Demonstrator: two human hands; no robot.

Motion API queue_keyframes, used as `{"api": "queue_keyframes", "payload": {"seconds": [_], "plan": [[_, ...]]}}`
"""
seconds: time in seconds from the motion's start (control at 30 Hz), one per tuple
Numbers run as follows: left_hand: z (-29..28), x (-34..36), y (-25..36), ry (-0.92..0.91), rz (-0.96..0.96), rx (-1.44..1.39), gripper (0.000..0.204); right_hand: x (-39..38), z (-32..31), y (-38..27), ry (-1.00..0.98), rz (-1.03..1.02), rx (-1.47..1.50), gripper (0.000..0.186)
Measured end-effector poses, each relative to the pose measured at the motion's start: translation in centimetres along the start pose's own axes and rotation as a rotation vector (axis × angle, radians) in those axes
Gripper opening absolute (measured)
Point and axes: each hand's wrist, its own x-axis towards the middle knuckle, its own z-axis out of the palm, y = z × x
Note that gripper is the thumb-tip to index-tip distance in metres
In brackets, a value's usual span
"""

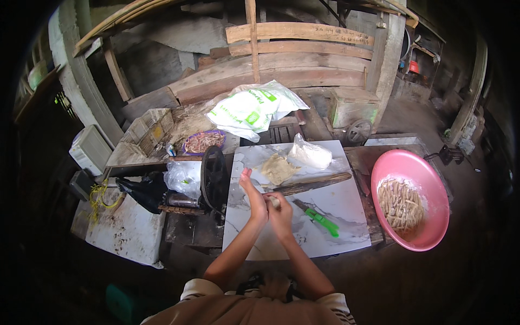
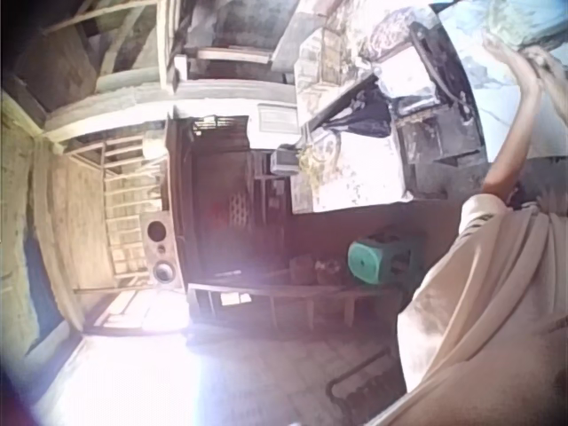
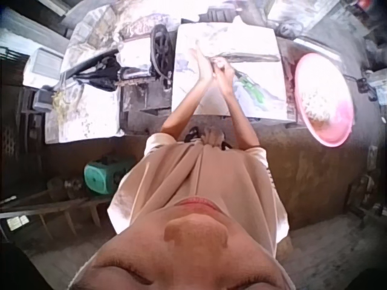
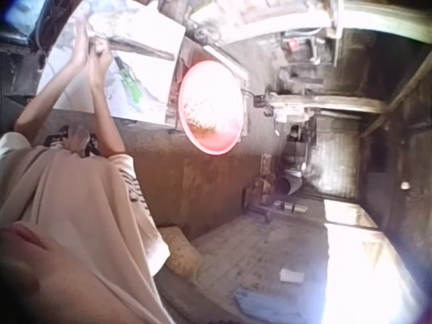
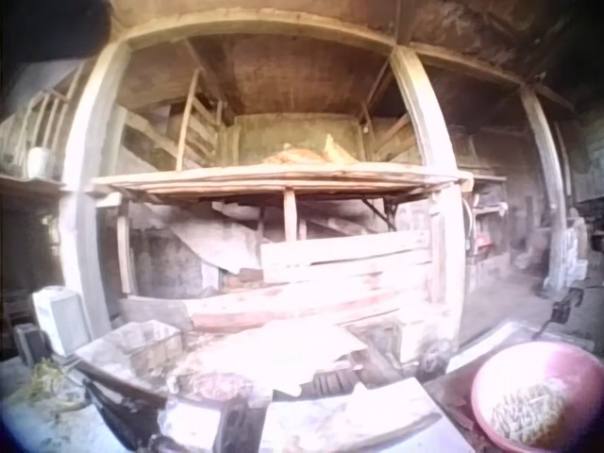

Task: The person kneads dough on a white marble table, rolls it into a log, and cuts it into small pieces. They then roll each piece flat with a wooden rolling pin and cut the flattened dough into strips using a green utility knife. The strips are placed into a pink bowl.

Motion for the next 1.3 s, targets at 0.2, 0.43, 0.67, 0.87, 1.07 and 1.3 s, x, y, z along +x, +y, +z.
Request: {"api": "queue_keyframes", "payload": {"seconds": [0.2, 0.43, 0.67, 0.87, 1.07, 1.3], "plan": [[-1.4, -1.0, -0.6, 0.006, 0.028, -0.07, 0.06, 2.2, -2.1, -1.0, 0.053, 0.143, 0.412, 0.022], [-2.2, -1.5, -2.1, -0.373, -0.313, -0.289, 0.052, 1.1, -1.1, 0.9, -0.025, 0.025, 0.068, 0.032], [-2.7, -4.1, -2.4, -0.434, -0.483, -0.487, 0.038, 0.4, 0.7, -1.0, 0.245, -0.443, -0.702, 0.027], [-4.1, -2.0, -3.1, -0.375, -0.486, -0.429, 0.035, 0.4, -0.7, -1.3, 0.268, -0.373, -0.403, 0.029], [-4.9, 0.1, -2.5, -0.328, -0.597, -0.546, 0.029, 0.5, -1.9, 0.1, 0.039, -0.229, -0.374, 0.035], [-5.5, 0.2, -4.7, -0.526, 0.138, 0.263, 0.05, 0.5, 1.5, 1.2, -0.038, 0.284, 0.439, 0.024]]}}
